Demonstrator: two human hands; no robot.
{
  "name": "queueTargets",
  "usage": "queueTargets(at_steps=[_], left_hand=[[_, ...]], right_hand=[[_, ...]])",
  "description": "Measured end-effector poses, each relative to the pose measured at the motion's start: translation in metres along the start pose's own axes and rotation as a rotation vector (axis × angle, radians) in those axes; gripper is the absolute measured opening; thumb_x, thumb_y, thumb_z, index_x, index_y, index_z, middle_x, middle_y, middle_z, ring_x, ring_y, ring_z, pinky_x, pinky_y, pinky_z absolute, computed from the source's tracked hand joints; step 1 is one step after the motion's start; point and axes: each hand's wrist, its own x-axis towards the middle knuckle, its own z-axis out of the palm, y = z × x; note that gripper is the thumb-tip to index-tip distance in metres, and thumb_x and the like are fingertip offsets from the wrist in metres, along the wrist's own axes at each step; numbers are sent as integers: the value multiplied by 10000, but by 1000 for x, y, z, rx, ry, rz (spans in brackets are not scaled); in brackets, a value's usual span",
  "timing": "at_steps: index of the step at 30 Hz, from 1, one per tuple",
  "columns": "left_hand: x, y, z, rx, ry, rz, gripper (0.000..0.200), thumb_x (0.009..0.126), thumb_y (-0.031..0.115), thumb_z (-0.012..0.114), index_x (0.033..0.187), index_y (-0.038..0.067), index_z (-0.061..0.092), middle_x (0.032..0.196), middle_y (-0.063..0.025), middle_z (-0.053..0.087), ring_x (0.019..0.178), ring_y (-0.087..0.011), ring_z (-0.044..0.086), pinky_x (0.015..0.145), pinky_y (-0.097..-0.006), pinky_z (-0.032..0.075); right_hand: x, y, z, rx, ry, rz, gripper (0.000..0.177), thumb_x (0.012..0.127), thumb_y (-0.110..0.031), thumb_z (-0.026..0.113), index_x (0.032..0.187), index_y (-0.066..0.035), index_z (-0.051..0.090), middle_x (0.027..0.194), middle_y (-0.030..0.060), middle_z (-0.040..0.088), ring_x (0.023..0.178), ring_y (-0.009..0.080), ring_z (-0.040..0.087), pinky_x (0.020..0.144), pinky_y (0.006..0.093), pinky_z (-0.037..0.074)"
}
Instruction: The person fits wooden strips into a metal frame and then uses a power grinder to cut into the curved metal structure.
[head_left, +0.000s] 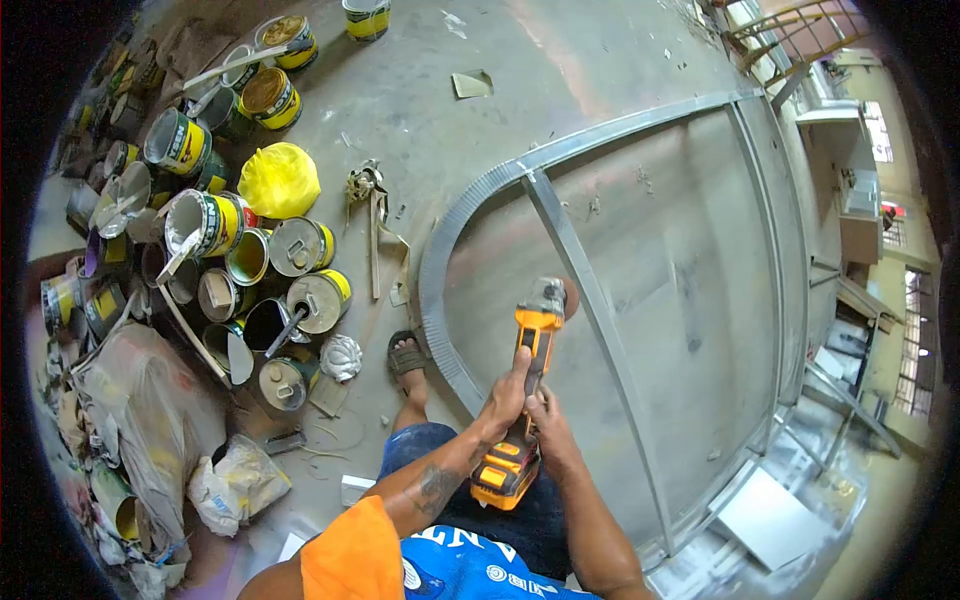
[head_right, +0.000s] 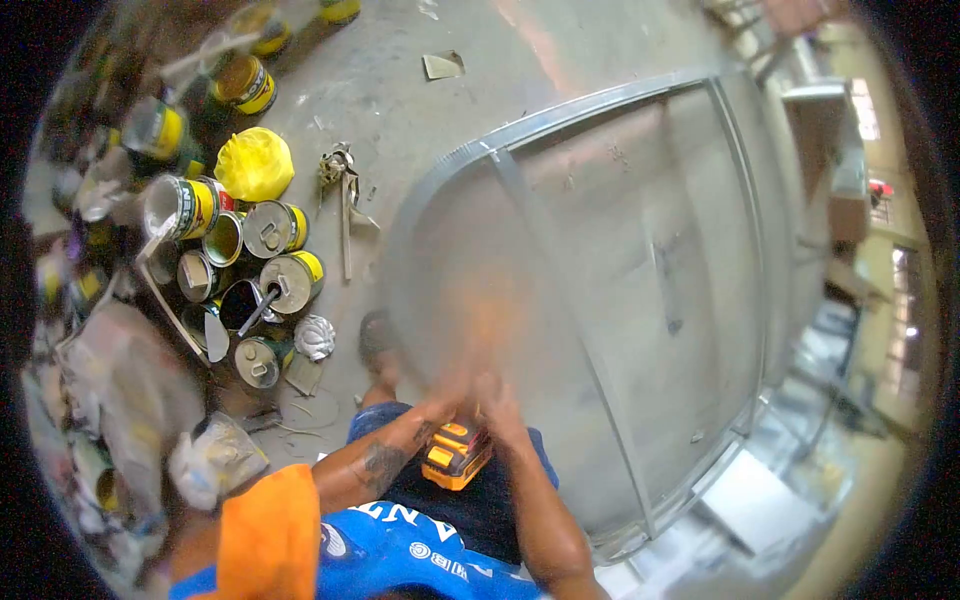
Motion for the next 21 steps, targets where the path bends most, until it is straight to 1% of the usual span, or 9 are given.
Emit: queueTargets(at_steps=[4,6,7,9,12,16,18,19,21], left_hand=[[10,37,11,-221,-125,12,903,873,847,335,1074,19,634,825,-79,633,733,-176,622,672,-325,528],[20,47,21,-307,-165,82,893,886,834,321,1179,32,580,886,-95,637,767,-187,633,699,-329,541],[25,49,26,-375,-195,138,895,898,821,307,1285,45,526,948,-112,641,801,-198,644,725,-332,554],[39,60,33,-465,-222,212,909,910,808,292,1390,58,472,1009,-129,644,835,-209,655,752,-336,567],[63,77,23,-447,-421,64,893,939,769,301,1479,61,367,1276,-210,577,1140,-262,607,900,-381,558],[110,90,36,-695,-213,67,863,918,700,516,1431,14,407,1229,-223,605,1084,-244,637,905,-384,552],[138,92,42,-663,-25,107,727,904,529,676,1336,-19,472,1134,-193,637,1022,-232,655,856,-376,565],[155,94,40,-688,31,92,470,870,324,759,1140,-18,582,927,-126,666,893,-215,679,772,-369,576],[205,72,35,-704,32,90,366,866,291,740,1035,-6,609,842,-103,654,817,-208,675,736,-360,572]], right_hand=[[14,-45,-16,-226,-203,-9,806,960,-558,579,1491,-18,305,1353,137,517,1184,228,553,1040,369,436],[21,-93,-22,-367,-480,291,688,942,-473,649,1394,-9,416,1240,103,592,1126,198,588,1005,348,466],[12,-122,-8,-313,-530,158,544,899,-317,719,1287,-9,493,1120,69,633,1045,163,618,942,319,502],[27,-153,-4,-415,-562,165,538,876,-257,728,1288,-5,491,1108,71,634,1028,159,622,917,315,513],[48,-169,-4,-413,-538,127,491,844,-153,717,1249,5,488,1057,69,629,946,156,642,846,303,543],[157,-134,-59,-568,-599,51,448,846,-151,691,1221,-4,494,1036,59,627,908,145,644,817,295,545],[163,-173,-39,-530,-597,201,416,844,-177,672,1197,-19,520,988,56,638,833,138,651,742,291,551],[208,-150,-57,-648,-593,149,401,842,-185,673,1182,-23,535,963,54,642,807,137,653,724,293,554],[269,-123,-77,-837,-592,136,372,838,-207,679,1145,-28,567,906,59,665,750,143,667,689,299,564]])
